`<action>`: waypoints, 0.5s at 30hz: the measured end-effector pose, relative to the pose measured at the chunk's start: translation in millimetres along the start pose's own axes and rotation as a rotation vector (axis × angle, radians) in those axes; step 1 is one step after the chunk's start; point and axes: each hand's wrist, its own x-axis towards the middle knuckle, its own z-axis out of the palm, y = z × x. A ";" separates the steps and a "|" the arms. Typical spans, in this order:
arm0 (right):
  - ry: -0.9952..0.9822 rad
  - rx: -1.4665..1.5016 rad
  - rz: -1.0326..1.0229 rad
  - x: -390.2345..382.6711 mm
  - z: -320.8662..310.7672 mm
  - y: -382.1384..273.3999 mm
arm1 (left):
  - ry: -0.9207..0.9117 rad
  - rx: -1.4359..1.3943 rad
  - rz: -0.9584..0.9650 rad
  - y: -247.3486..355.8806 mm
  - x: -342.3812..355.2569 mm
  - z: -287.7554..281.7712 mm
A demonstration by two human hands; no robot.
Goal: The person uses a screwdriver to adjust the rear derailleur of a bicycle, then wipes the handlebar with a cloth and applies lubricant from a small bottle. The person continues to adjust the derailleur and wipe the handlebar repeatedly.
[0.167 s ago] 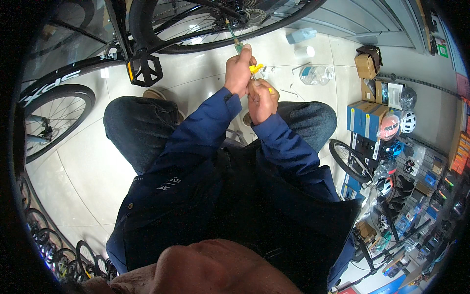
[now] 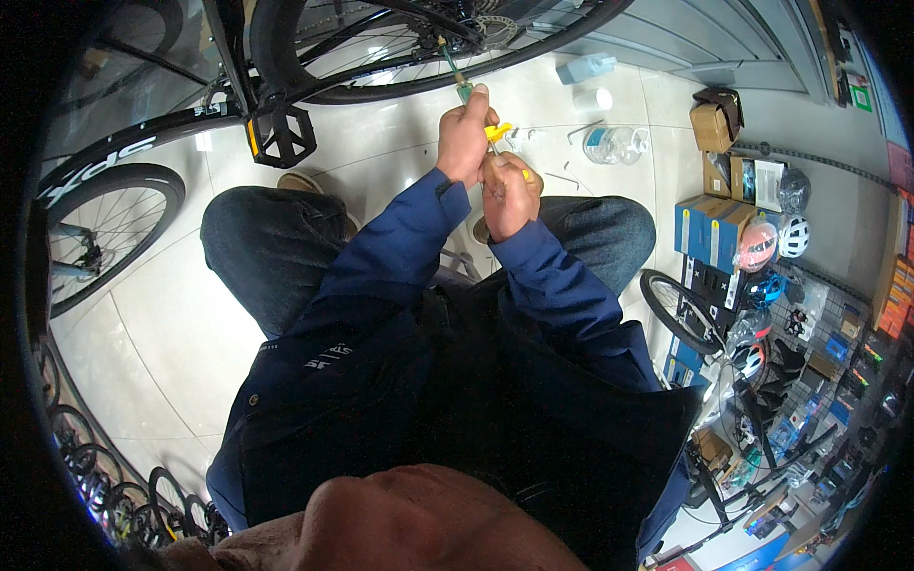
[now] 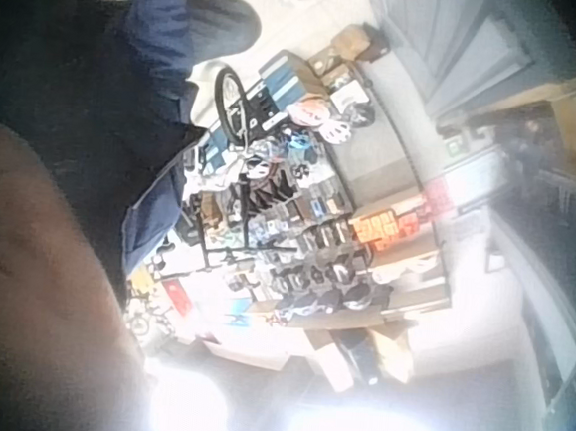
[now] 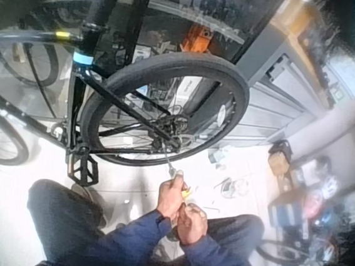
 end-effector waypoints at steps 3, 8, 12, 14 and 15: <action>0.003 -0.032 0.002 0.5 0.1 0.1 | 0.000 -0.005 0.012 0.0 0.5 0.0; 0.011 -0.025 0.001 0.2 1.3 0.2 | -0.005 0.011 -0.001 1.4 -0.1 -0.9; 0.009 -0.014 0.001 -0.5 1.6 0.1 | -0.002 0.010 -0.010 2.1 -1.4 -0.8; 0.008 -0.013 0.000 -0.4 1.6 0.0 | 0.000 0.010 -0.009 2.2 -1.5 -0.7; 0.009 -0.014 0.000 -0.6 1.6 -0.1 | 0.000 0.013 -0.008 2.0 -1.6 -0.9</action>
